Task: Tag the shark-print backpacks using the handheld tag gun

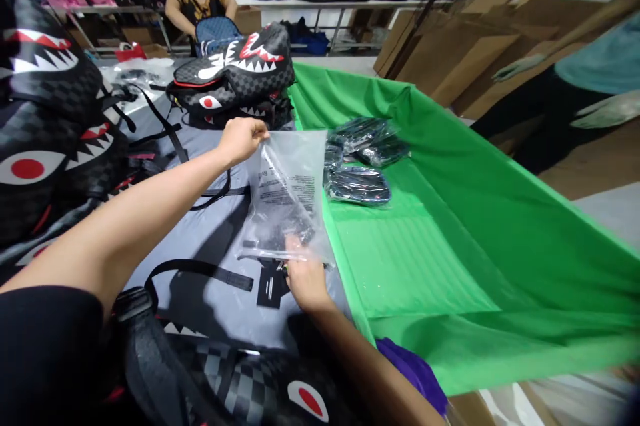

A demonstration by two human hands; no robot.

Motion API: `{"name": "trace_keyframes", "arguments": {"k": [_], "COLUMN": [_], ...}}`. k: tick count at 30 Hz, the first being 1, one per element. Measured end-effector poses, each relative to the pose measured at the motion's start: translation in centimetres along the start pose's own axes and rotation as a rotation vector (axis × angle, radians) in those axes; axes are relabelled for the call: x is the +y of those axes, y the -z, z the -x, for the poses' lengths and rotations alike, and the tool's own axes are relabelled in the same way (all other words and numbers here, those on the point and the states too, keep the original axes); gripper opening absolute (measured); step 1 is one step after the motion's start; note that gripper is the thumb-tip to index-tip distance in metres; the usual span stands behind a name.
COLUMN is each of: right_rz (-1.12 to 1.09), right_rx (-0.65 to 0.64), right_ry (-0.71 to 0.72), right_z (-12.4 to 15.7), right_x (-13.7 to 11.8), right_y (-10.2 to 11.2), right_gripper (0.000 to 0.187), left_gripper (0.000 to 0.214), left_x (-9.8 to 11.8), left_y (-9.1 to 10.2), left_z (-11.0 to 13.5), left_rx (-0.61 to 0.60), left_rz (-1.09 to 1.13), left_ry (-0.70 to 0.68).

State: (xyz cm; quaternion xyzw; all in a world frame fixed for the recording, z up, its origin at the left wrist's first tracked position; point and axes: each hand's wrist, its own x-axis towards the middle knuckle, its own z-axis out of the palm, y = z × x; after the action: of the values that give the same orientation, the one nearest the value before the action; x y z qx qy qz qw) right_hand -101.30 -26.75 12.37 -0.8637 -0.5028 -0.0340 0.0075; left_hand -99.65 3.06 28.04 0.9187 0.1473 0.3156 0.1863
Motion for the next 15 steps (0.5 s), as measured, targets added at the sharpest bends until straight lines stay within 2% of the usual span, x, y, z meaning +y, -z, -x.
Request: {"name": "trace_keyframes", "arguments": {"k": [3,5,7,9,12,14,15], "right_rz": [0.005,-0.008,-0.035,-0.084,-0.155,-0.149,-0.122], "right_rx": [-0.044,-0.025,-0.005,-0.025,-0.168,-0.276,-0.306], "right_ry": [-0.019,-0.001,0.047,0.178,0.486,0.639,0.659], "right_z": [-0.8,-0.5,0.6,2.4,5.2,6.2,6.3], "right_x": [-0.1,0.3,0.7,1.0,0.7,0.1,-0.3], "right_y": [0.4,0.9,1.3,1.6,1.8,1.8,1.7], "right_gripper": [0.05,0.048,0.047,0.044,0.042,0.042,0.043], "left_gripper": [0.049,0.061,0.053,0.045,0.042,0.038,0.037], "left_x": [-2.0,-2.8,-3.2,-3.2,-2.5,-1.5,-0.9], "left_y": [-1.4,-1.8,-1.9,-1.6,0.0,2.2,3.7], "left_z": [0.8,1.6,2.5,3.7,6.6,9.2,10.5], "left_rx": [-0.118,-0.205,-0.302,-0.394,-0.571,-0.618,-0.61], "left_rz": [-0.137,-0.143,-0.102,-0.037,0.076,0.136,0.163], "left_ry": [0.132,0.136,0.024,-0.12,-0.183,-0.122,-0.084]}}
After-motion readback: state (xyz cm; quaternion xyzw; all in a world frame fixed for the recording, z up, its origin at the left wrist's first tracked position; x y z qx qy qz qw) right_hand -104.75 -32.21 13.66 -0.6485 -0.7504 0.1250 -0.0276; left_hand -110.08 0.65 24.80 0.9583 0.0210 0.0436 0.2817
